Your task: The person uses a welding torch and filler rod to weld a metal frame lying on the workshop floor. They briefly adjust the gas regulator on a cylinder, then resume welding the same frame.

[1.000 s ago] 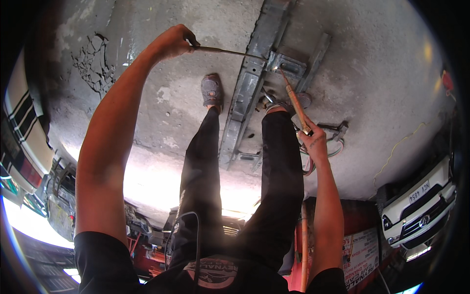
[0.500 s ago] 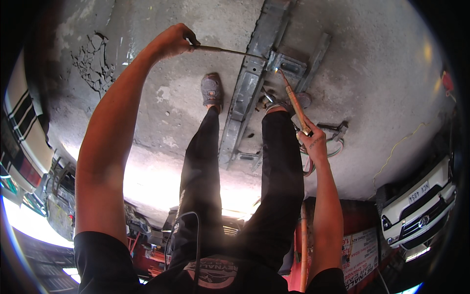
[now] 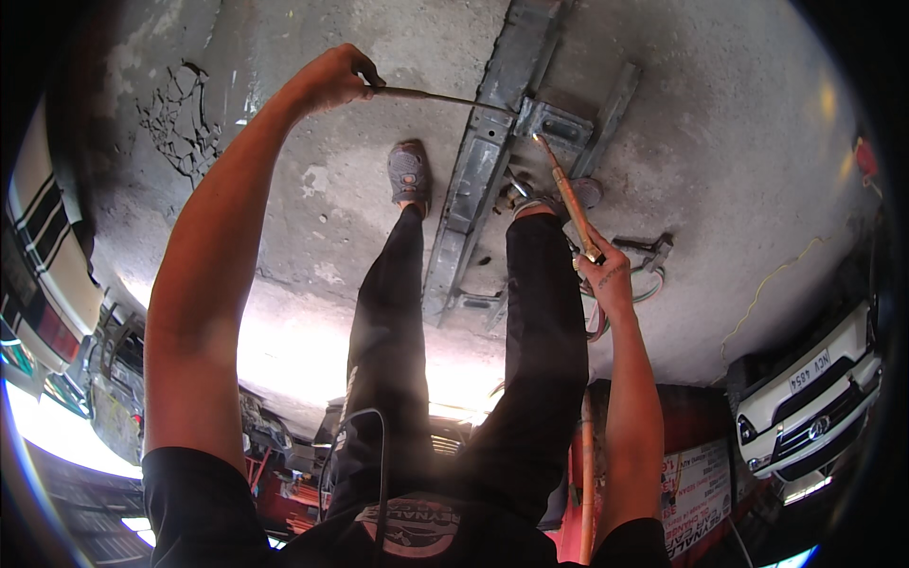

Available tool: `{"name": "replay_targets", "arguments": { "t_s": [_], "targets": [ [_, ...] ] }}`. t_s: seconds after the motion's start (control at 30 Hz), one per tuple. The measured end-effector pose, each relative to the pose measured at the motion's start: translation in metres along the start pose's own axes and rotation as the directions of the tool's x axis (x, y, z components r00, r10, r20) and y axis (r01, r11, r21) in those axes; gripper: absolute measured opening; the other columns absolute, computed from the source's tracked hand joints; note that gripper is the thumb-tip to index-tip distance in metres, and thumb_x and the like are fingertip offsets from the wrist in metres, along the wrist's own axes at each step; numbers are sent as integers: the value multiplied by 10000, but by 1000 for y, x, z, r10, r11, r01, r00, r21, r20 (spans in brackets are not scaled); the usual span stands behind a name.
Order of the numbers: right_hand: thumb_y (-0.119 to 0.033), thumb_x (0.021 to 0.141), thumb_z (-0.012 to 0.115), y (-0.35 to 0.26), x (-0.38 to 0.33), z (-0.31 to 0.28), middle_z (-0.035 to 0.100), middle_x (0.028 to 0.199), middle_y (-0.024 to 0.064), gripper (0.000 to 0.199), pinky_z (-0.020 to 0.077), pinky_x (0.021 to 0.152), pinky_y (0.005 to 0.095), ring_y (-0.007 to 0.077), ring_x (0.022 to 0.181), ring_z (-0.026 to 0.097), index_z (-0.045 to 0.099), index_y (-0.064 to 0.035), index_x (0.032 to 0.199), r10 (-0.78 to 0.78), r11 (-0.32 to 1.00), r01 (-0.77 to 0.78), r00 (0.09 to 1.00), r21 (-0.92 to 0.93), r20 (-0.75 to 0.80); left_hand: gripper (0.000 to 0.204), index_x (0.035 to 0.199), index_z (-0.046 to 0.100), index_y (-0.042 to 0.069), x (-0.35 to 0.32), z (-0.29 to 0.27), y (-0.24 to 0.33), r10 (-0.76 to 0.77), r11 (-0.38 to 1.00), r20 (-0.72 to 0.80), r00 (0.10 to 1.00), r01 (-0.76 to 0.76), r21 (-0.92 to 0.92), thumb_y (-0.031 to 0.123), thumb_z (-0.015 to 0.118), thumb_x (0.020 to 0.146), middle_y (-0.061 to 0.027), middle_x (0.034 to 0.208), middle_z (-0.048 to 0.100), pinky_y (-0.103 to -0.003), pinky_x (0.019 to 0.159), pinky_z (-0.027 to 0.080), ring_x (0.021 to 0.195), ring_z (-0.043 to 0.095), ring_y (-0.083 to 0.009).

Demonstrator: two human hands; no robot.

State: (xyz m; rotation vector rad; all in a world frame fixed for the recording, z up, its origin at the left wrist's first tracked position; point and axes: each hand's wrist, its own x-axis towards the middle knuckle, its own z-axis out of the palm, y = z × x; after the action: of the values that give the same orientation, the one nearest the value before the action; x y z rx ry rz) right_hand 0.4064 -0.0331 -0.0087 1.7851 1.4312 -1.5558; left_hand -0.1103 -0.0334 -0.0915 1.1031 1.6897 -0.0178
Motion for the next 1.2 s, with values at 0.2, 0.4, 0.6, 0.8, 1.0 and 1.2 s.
{"name": "replay_targets", "arguments": {
  "t_s": [0.2, 0.4, 0.6, 0.8, 1.0, 1.2],
  "targets": [
    [-9, 890, 707, 0, -1, 1, 662, 824, 5, 629, 493, 576, 271, 53, 642, 529, 594, -134, 1496, 56, 998, -56, 998, 20, 12, 237, 1007, 823, 65, -2, -4, 7, -56, 998, 34, 998, 56, 1, 93, 768, 779, -160, 936, 747, -388, 761, 541, 845, 702, -271],
    [-22, 896, 706, 14, 5, 3, 637, 712, 28, 610, 493, 514, 308, 102, 520, 580, 608, -164, 1481, -66, 998, 66, 998, -5, -24, 243, 1006, 822, 60, -1, -5, 6, -51, 999, 52, 997, 52, -10, 93, 771, 771, -157, 898, 743, -384, 747, 536, 828, 695, -261],
    [-24, 898, 710, 14, 3, 4, 635, 715, 24, 612, 491, 510, 298, 96, 524, 579, 606, -164, 1484, -28, 999, 29, 999, 23, -16, 239, 1006, 823, 63, -2, -4, 8, -60, 998, 34, 998, 60, 22, 83, 770, 774, -152, 901, 741, -382, 737, 534, 823, 691, -254],
    [-24, 888, 706, 8, 0, 3, 616, 757, -32, 610, 463, 525, 260, 46, 568, 512, 611, -127, 1481, 40, 996, -41, 999, 79, 12, 237, 1009, 822, 62, -1, -4, 6, -54, 999, 37, 998, 54, 4, 74, 766, 779, -140, 885, 736, -372, 709, 530, 783, 682, -239],
    [-24, 888, 702, 11, 1, 3, 624, 756, -25, 615, 473, 515, 262, 51, 556, 526, 610, -144, 1484, 21, 998, -21, 1000, 64, 8, 277, 1056, 807, 21, 0, -3, 1, -2, 1000, 34, 999, 2, -24, 50, 760, 785, -76, 780, 711, -316, 579, 471, 637, 604, -143],
    [-25, 887, 700, 10, -1, 2, 636, 758, -14, 627, 493, 511, 270, 57, 556, 547, 599, -148, 1493, 12, 998, -12, 1000, 64, 12, 234, 1003, 824, 59, 0, -4, 3, -32, 999, 52, 998, 34, -26, 83, 766, 778, -111, 814, 733, -349, 663, 518, 731, 666, -202]
  ]
}}
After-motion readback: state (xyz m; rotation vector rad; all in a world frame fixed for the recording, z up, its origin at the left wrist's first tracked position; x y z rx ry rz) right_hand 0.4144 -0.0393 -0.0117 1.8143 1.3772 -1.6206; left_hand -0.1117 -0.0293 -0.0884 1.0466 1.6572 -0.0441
